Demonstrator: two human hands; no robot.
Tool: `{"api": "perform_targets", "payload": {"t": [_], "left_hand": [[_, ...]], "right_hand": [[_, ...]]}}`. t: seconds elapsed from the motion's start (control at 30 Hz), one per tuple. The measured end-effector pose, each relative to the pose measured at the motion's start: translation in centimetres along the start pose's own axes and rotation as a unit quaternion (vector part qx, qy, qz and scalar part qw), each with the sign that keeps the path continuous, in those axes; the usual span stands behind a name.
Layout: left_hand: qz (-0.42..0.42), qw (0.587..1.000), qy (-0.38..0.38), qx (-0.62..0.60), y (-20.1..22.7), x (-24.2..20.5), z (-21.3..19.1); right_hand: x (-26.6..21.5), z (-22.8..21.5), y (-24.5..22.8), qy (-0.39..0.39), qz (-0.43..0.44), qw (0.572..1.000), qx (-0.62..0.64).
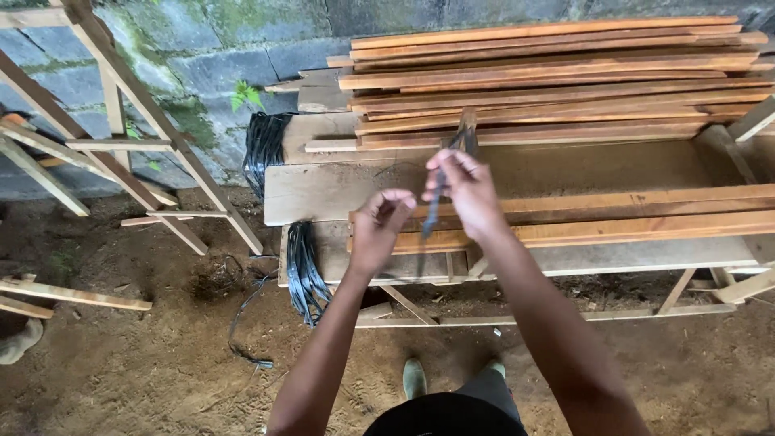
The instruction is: Binding several wood planks together using black plastic straps.
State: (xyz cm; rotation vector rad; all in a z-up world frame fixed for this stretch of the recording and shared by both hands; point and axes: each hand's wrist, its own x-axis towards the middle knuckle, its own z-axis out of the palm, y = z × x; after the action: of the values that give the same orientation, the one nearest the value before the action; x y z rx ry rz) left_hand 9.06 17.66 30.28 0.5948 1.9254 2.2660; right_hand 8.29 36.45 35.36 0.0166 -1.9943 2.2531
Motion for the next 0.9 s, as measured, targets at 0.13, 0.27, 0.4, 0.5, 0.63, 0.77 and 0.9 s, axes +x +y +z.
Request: {"api": "perform_targets", "payload": {"t": [0.13, 0.27, 0.4, 0.5, 0.63, 0.77, 0.9], "left_hand": [[0.053, 0.995, 0.071, 0.045, 1.1, 1.6, 0.6], [0.068, 0.996, -0.009, 0.050, 2.6, 3.2, 2.6], [-0.002, 0.987, -0.093, -0.134, -0.8, 4.5, 3.9], [-0.004, 0.997, -0.030, -0.065, 2.4, 4.7, 5.9], [-0.041, 0.994, -0.042, -0.090, 2.1, 5.2, 8.0], [0.010, 0.992, -0.026, -0.122, 0.6, 6.0, 9.7], [0.022, 0.987, 0.027, -0.158, 1.1, 6.9, 11.1]], "right_hand": [[-1.0, -0.8, -2.0, -0.029, 0.012, 0.996, 0.081], [-1.4, -1.1, -2.1, -0.082, 0.013, 0.993, 0.089], [-2.0, -2.1, -1.7, -0.102, 0.032, 0.992, 0.059], [-2.3, -4.2, -1.4, -0.120, 0.049, 0.989, 0.068], [-2.8, -6.7, -3.3, -0.148, 0.075, 0.983, 0.084], [-3.1, -8.9, -4.5, -0.164, 0.115, 0.979, 0.046], [-3.3, -12.3, -4.4, -0.164, 0.133, 0.977, -0.032]]}}
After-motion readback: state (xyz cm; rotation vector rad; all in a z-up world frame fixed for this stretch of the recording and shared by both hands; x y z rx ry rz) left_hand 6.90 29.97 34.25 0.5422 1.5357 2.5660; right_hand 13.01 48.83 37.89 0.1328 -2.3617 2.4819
